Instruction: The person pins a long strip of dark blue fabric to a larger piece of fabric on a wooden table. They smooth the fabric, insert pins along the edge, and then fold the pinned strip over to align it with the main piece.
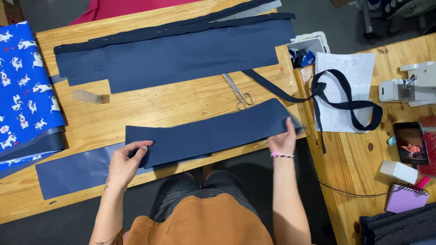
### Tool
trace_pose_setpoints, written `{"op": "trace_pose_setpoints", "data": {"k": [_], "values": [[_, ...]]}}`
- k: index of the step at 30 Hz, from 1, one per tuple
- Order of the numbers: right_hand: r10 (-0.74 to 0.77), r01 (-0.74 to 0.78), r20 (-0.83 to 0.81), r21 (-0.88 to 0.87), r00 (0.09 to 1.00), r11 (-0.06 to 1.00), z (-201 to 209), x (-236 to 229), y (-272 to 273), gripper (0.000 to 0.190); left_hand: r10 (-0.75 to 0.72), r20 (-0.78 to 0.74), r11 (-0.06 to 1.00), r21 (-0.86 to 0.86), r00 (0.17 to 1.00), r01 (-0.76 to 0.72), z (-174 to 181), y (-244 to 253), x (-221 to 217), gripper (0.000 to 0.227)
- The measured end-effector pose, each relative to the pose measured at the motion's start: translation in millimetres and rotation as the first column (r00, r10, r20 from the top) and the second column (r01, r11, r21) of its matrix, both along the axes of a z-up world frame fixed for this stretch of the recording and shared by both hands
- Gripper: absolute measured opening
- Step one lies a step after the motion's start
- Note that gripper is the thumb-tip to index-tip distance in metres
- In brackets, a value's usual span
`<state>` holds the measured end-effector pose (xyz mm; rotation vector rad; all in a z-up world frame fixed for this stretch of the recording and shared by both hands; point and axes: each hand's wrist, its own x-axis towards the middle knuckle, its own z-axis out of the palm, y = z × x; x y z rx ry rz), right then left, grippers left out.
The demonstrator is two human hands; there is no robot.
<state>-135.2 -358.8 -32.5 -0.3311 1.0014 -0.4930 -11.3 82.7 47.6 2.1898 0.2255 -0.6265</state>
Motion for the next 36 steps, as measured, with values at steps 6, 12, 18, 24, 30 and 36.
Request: {"op": "trace_pose_setpoints", "data": {"k": [6,12,18,24,30,36], "values": [[-0.199,-0.257,-0.483,-0.719,0.853,0.645,-70,-40,-82,0.089,-0.162,-0.271,0.914,-0.404,0.949,0.041,19,10,-1,0.079],[-0.228,-0.700,-0.673,-0.712,0.703,-0.058,102,-15,-48,0.092,-0.494,-0.224,0.864,-0.229,0.840,0.448,-6,24,-5,0.079],[-0.151,-0.983,-0.972,-0.181,0.178,0.006,138,29,-37,0.099,-0.347,-0.045,0.935,-0.090,0.937,0.342,-83,51,-14,0.028],[0.012,-0.997,-1.000,0.017,-0.016,0.074,116,75,-14,0.094,0.111,-0.234,0.985,-0.101,0.966,-0.138,-89,33,-11,0.035],[0.077,-0.992,-0.990,-0.109,0.114,0.065,67,71,-39,0.077,0.189,-0.111,0.978,-0.068,0.976,-0.197,-163,50,-18,0.040],[-0.011,-0.989,-0.992,0.127,-0.127,-0.076,24,44,-71,0.073,0.037,-0.082,0.956,0.292,0.996,-0.011,-198,108,-11,0.066]]}}
